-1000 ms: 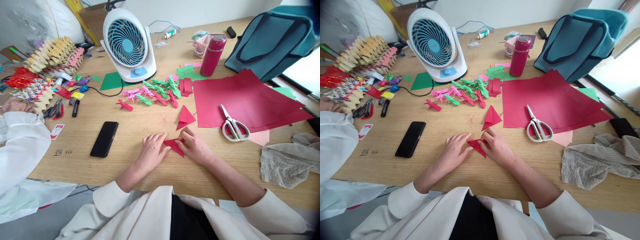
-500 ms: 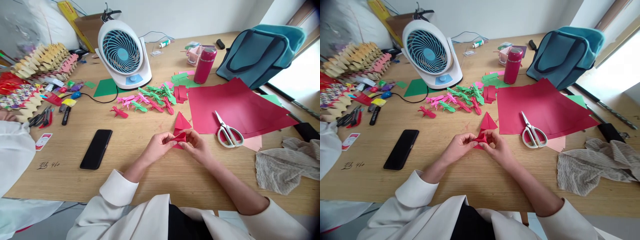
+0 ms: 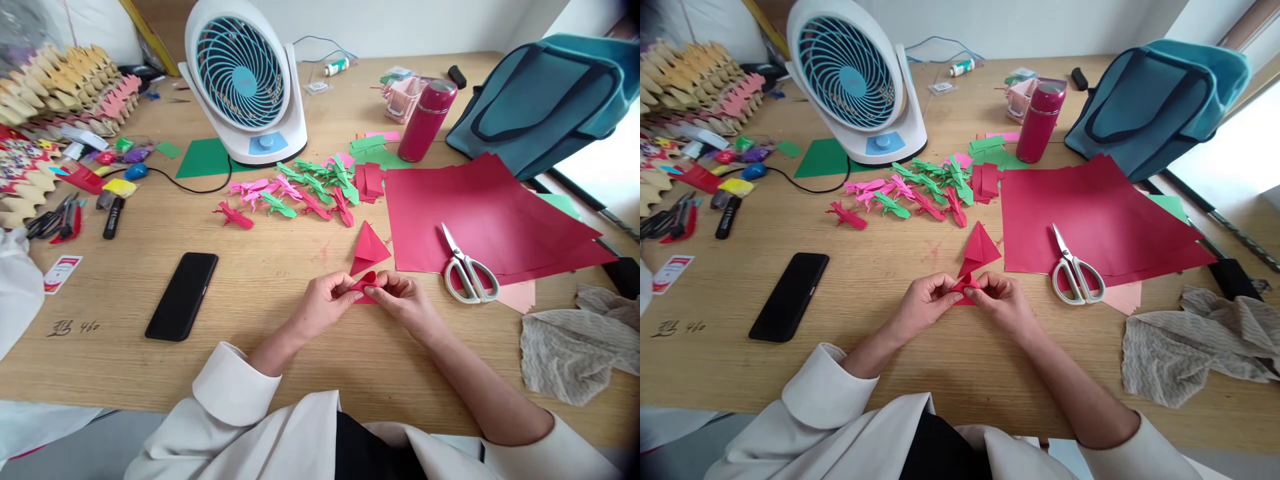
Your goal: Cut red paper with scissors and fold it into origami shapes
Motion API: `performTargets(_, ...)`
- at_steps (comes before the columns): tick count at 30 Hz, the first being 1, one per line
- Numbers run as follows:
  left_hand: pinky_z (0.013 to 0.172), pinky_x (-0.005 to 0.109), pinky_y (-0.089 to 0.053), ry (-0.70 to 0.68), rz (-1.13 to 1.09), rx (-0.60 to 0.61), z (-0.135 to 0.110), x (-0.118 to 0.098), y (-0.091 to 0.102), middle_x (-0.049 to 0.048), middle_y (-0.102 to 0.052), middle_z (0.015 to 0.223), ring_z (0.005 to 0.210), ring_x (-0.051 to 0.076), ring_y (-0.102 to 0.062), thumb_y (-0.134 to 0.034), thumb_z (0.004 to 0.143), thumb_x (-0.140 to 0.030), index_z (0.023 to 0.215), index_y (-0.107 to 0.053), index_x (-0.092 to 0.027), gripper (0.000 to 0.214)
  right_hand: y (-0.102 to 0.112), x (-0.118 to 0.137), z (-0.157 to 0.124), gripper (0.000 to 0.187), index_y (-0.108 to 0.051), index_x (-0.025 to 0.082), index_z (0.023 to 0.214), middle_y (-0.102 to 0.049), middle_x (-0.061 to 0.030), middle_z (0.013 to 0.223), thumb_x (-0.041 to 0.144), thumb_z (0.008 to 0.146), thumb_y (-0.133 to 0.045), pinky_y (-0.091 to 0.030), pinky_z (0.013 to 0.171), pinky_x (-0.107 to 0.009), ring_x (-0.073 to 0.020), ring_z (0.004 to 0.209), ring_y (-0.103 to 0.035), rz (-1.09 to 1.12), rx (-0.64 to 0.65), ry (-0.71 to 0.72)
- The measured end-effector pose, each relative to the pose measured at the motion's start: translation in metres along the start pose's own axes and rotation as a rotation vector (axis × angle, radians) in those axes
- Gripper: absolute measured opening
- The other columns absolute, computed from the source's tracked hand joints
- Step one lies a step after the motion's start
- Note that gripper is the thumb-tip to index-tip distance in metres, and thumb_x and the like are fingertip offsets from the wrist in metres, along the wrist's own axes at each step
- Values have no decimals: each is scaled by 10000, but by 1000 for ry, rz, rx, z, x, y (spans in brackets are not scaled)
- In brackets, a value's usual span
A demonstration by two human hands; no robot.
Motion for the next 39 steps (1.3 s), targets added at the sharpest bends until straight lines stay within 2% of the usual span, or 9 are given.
performTargets(3, 592, 200, -378, -8, 21, 13, 1, -1, -1, -28, -577, 686, 619, 81, -483, -649, 842, -330, 765, -606, -141, 209, 0, 0, -1, 286, -646, 182, 685, -604, 15, 669, 418, 710, -805, -371, 580, -242, -103, 617, -481, 0, -5, -13)
performTargets(10, 647, 204, -431, -17, -81, -2, 0, -4, -4, -4, -649, 757, 687, 99, -563, -665, 837, -351, 810, -637, -135, 220, 0, 2, 2, 319, -649, 183, 652, -620, 15, 643, 421, 621, -858, -374, 569, -249, -109, 597, -490, 27, -32, -5)
performTargets(14, 598, 201, -395, -22, -36, -39, 0, -5, -2, -23, -596, 667, 614, 83, -499, -660, 841, -388, 730, -612, -136, 279, 0, 3, 1, 319, -655, 191, 667, -632, 9, 665, 449, 642, -840, -391, 585, -258, -121, 616, -509, -5, -35, 6)
performTargets(18, 602, 202, -402, -21, -33, -46, 0, -3, -2, -17, -612, 685, 626, 91, -515, -661, 835, -403, 755, -628, -140, 277, 1, 4, 0, 315, -676, 190, 696, -617, 7, 665, 484, 704, -788, -384, 586, -265, -125, 615, -495, -72, -28, 26)
performTargets(21, 578, 197, -383, -23, -46, -59, 1, -4, -1, -23, -600, 657, 611, 87, -507, -672, 824, -411, 729, -621, -139, 293, 1, 3, 1, 308, -670, 189, 691, -604, 14, 646, 471, 702, -794, -374, 573, -258, -116, 596, -482, -69, -14, 32)
performTargets(25, 524, 196, -318, 9, -61, -63, 2, -4, 2, -43, -534, 588, 548, 67, -432, -691, 798, -426, 679, -602, -132, 330, -1, 1, 3, 293, -663, 200, 754, -651, 6, 738, 440, 685, -815, -437, 655, -266, -130, 671, -547, 17, 15, 22)
performTargets(29, 540, 199, -322, 54, -158, -36, 2, -1, 1, -43, -521, 582, 556, 65, -424, -714, 773, -432, 662, -615, -121, 344, -4, 2, 2, 300, -662, 198, 826, -663, -9, 825, 419, 690, -815, -462, 723, -284, -152, 755, -583, -48, 52, 28)
performTargets(35, 626, 219, -409, 160, -312, 8, 0, 9, -4, 1, -660, 699, 641, 99, -546, -764, 730, -436, 827, -748, -124, 328, -4, 5, 1, 294, -626, 203, 776, -660, -6, 818, 433, 704, -796, -462, 702, -281, -150, 738, -581, -36, 70, 3)
performTargets(39, 663, 232, -449, 137, -229, 7, -2, 7, -3, 29, -720, 784, 687, 126, -600, -776, 722, -423, 879, -773, -131, 332, 0, 2, 2, 305, -618, 202, 771, -662, 2, 788, 424, 686, -809, -459, 689, -277, -142, 714, -583, -45, 39, -20)
Point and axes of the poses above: each hand's wrist, its own z-axis towards the middle knuckle, its own y-axis out of the back of the hand, x = y × z, the point moved 8 cm from there along z, towards the middle knuckle
